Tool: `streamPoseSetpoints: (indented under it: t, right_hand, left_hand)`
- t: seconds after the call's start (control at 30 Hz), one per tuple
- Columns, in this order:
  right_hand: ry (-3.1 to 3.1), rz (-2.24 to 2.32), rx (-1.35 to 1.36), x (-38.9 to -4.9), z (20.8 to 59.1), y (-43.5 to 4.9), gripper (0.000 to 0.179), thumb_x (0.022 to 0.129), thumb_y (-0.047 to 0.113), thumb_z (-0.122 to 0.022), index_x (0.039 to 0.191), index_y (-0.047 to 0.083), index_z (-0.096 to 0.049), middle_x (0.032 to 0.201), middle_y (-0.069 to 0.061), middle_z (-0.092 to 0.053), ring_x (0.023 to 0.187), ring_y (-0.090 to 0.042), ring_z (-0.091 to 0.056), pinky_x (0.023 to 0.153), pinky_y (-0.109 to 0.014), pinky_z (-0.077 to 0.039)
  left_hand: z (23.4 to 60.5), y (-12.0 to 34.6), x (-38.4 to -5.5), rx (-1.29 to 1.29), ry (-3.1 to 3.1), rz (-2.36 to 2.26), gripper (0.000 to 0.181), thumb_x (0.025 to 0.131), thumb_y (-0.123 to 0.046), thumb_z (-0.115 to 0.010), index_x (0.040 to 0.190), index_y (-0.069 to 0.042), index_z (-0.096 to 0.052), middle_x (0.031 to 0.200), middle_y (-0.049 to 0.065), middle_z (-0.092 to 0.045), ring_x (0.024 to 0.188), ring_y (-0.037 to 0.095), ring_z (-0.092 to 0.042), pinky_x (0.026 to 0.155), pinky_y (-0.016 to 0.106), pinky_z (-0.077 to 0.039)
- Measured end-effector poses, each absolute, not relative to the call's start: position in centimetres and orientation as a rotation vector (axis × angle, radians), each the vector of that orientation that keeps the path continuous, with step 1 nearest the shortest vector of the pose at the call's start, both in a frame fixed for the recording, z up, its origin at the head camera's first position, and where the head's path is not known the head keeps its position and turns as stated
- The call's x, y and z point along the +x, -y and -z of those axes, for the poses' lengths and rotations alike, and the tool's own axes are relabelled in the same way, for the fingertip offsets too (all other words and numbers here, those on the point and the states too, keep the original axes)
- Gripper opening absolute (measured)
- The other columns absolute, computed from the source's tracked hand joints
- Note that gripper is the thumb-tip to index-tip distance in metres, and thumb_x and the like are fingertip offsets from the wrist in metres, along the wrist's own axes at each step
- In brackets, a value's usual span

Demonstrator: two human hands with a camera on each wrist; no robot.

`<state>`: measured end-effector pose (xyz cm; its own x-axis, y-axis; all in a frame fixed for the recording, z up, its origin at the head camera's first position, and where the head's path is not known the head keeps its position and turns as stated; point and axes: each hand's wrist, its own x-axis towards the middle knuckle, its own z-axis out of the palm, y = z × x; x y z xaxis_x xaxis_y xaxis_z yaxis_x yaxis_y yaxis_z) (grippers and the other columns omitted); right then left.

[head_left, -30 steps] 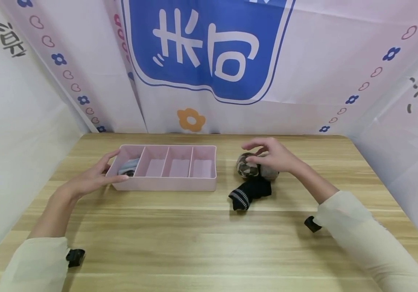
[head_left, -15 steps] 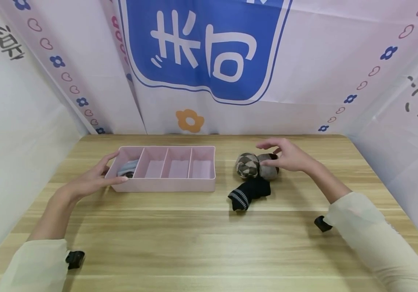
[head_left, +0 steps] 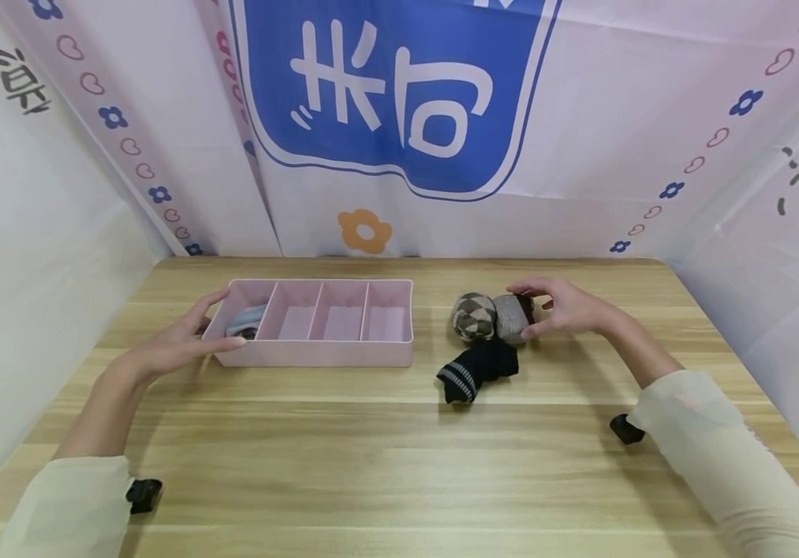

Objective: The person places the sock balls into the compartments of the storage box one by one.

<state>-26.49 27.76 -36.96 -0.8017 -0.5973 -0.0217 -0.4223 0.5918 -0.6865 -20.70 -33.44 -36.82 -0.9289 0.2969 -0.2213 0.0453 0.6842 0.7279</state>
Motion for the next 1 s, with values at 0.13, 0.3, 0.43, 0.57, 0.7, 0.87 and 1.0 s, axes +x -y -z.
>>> streamPoseSetpoints:
  t: [0.13,0.3,0.43,0.57,0.7,0.87,1.0]
  right_hand:
    - [-2.521,1.066,-0.803,-26.5,37.2,-27.7,0.078,0.081,0.007,-0.086,0.147,-0.007,-0.049,0.149,-0.028,-0.05,0.136,-0.052,-0.045,0.104,-0.064,-0.044]
    - [-2.509,1.083,-0.797,-26.6,37.3,-27.6,0.076,0.081,0.006,-0.086,0.147,-0.006,-0.05,0.147,-0.027,-0.051,0.134,-0.052,-0.046,0.104,-0.063,-0.045]
    - [-2.521,1.092,-0.791,-26.6,37.6,-27.6,0.076,0.079,0.004,-0.085,0.146,-0.006,-0.051,0.145,-0.026,-0.052,0.131,-0.05,-0.05,0.102,-0.06,-0.047]
    - [-2.525,1.129,-0.791,-26.5,37.7,-27.5,0.073,0.077,-0.001,-0.083,0.144,-0.006,-0.052,0.143,-0.026,-0.054,0.124,-0.045,-0.054,0.097,-0.054,-0.052]
    - [-2.526,1.155,-0.777,-26.4,37.8,-27.5,0.073,0.077,-0.001,-0.084,0.144,-0.006,-0.053,0.143,-0.026,-0.053,0.121,-0.042,-0.057,0.093,-0.049,-0.055]
    - [-2.538,1.15,-0.768,-26.2,37.9,-27.4,0.08,0.077,0.005,-0.09,0.146,-0.007,-0.05,0.147,-0.026,-0.05,0.121,-0.044,-0.057,0.092,-0.048,-0.055]
    - [-2.558,1.148,-0.777,-26.3,38.1,-27.4,0.079,0.077,0.006,-0.091,0.144,-0.007,-0.051,0.145,-0.026,-0.052,0.118,-0.043,-0.058,0.09,-0.048,-0.056]
  left_hand:
    - [36.8,33.4,-20.6,0.275,-2.579,-1.104,0.099,0.102,-0.035,-0.064,0.167,-0.015,0.007,0.137,0.036,-0.045,0.127,0.044,-0.046,0.099,0.06,-0.04]
    - [36.8,33.5,-20.5,0.265,-2.577,-1.108,0.099,0.102,-0.035,-0.064,0.167,-0.016,0.008,0.138,0.037,-0.044,0.128,0.046,-0.045,0.099,0.062,-0.039]
    - [36.9,33.5,-20.6,0.27,-2.571,-1.104,0.099,0.102,-0.035,-0.064,0.167,-0.016,0.009,0.14,0.038,-0.042,0.129,0.047,-0.044,0.1,0.063,-0.04]
    - [36.9,33.5,-20.8,0.281,-2.566,-1.11,0.099,0.102,-0.035,-0.064,0.167,-0.016,0.009,0.141,0.038,-0.042,0.129,0.047,-0.045,0.1,0.064,-0.04]
    - [36.8,33.5,-20.9,0.283,-2.56,-1.118,0.099,0.102,-0.035,-0.064,0.167,-0.017,0.009,0.143,0.039,-0.039,0.131,0.049,-0.043,0.101,0.066,-0.038]
    - [36.8,33.5,-20.9,0.284,-2.556,-1.122,0.099,0.102,-0.035,-0.064,0.167,-0.017,0.01,0.146,0.041,-0.036,0.133,0.051,-0.04,0.102,0.067,-0.037]
    - [36.9,33.5,-20.8,0.282,-2.553,-1.122,0.1,0.102,-0.035,-0.064,0.167,-0.017,0.01,0.147,0.041,-0.034,0.134,0.051,-0.039,0.102,0.068,-0.037]
